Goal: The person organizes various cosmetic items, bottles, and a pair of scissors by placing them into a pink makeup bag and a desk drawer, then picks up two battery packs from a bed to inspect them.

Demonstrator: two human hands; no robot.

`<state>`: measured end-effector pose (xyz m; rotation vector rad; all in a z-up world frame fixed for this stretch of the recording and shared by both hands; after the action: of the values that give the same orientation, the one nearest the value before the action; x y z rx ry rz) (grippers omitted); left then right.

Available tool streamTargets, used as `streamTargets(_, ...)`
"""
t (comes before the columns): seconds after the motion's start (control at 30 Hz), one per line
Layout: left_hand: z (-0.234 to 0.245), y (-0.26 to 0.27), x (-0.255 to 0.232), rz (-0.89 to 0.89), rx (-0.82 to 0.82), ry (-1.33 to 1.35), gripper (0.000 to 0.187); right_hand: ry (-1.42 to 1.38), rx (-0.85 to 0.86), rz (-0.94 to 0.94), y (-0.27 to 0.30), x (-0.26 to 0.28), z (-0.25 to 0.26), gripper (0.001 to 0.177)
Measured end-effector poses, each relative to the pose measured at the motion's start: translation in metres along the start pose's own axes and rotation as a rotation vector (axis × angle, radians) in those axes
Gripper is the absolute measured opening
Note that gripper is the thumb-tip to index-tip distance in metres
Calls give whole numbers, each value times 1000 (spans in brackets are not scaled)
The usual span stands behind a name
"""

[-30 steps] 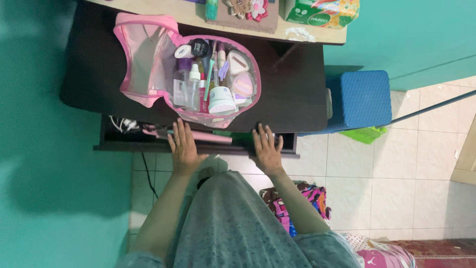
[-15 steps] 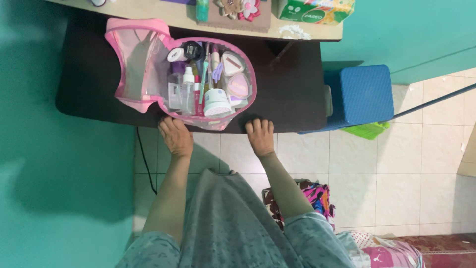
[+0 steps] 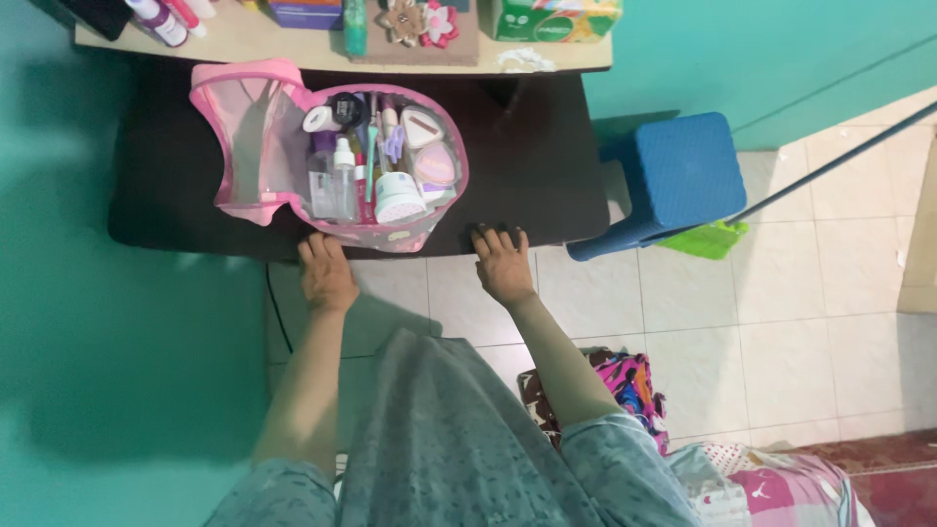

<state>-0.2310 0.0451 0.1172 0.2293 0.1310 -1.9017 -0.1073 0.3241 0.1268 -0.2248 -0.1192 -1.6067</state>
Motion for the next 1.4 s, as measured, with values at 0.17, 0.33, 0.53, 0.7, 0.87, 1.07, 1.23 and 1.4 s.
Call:
streamTargets(0.17, 1, 20, -6, -56, -12, -16, 84, -2, 98, -7, 19, -3, -1, 71)
streamTargets(0.33, -7, 44, -11, 83, 160, 17, 104, -107, 53, -24, 34, 15, -17, 89)
streamTargets(0.53, -15, 52, -13, 87, 86, 2, 99, -114, -17, 178, 44, 58, -60, 84)
streamTargets(0.7, -38, 63, -5, -20, -129, 154, 90, -146, -1, 321, 34, 82, -113, 79)
streamTargets(0.87, -103, 86, 30, -35, -186, 139, 78, -159, 79, 434, 20, 98, -185, 80)
streamTargets(1.07, -240, 86, 115, 44, -26, 128, 68, -115, 121, 490, -13, 117, -316, 87)
streamTargets(1.23, -365, 66, 181, 13, -70, 69, 69, -82, 216, 463, -39, 115, -450, 90)
streamTargets(1.4, -474, 30, 237, 24, -71, -100, 59, 9, 288, 439, -70, 104, -582, 93)
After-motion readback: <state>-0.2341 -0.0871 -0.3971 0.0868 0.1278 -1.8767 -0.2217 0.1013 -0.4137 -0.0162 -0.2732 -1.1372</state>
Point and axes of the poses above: each hand's wrist, its own y-axis away from the middle knuckle, its own z-axis out of the back of the hand, x = y × z, the point moved 6 cm from there along -y, towards the middle knuckle, and after that the axes turned 1 degree about z, right-handed, at the moved point
